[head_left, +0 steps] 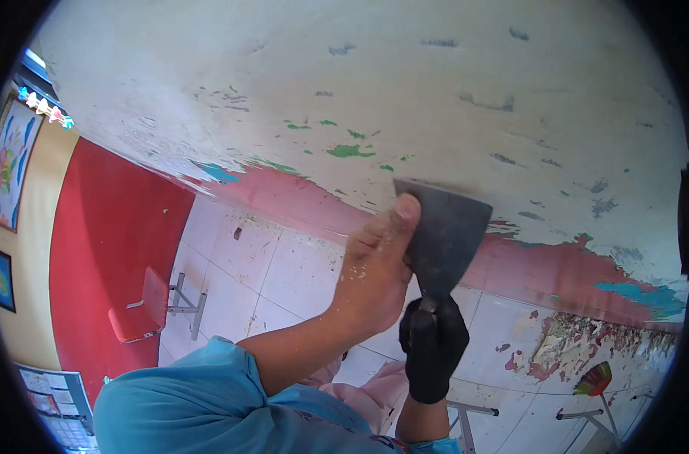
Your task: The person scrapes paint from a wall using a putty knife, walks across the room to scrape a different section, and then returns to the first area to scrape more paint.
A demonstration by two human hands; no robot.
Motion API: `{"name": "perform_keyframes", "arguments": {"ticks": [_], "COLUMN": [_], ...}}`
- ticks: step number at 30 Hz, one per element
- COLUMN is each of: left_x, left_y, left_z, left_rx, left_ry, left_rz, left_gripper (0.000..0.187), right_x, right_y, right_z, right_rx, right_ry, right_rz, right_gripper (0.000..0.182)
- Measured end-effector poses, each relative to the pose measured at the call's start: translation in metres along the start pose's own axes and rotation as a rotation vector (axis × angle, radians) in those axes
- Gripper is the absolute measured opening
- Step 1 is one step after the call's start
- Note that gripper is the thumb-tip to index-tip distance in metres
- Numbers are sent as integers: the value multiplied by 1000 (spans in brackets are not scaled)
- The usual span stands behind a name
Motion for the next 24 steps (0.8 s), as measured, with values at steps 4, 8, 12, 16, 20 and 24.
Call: {"name": "perform_keyframes", "arguments": {"ticks": [4,8,12,16,20,24], "left_x": [-7,-2,-9,1,-4,-9], "left_y": [-5,1,-3,1,-5,1], "left_z": [-1,-3,-3,5,1,-8], "left_rx": [50,-22,33,14,108,-38], "left_ry": [-38,61,65,26,46,43], "left_rz": [-22,23,-27,66,-4,-48], "left_gripper": [40,41,40,40,39,40], "right_x": [0,-1,8,11,12,15], "right_y": [-5,3,-6,7,-4,5], "right_z": [-1,-2,-7,-2,-1,0], "right_rx": [-11,-35,-20,-63,-66,-47], "right_ry": [27,80,91,21,44,68], "right_rz": [42,81,73,-7,-92,-2], "right_gripper": [22,21,22,24,23,21]}}
Point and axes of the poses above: each hand's wrist, its own y-axis away from the middle knuckle, its own z-axis out of the back of the hand, x = y × z, the point moved 5 cm from there along -y, towards the middle knuckle, and after that the axes turned 7 degrees about -x, right-handed, at the moved point
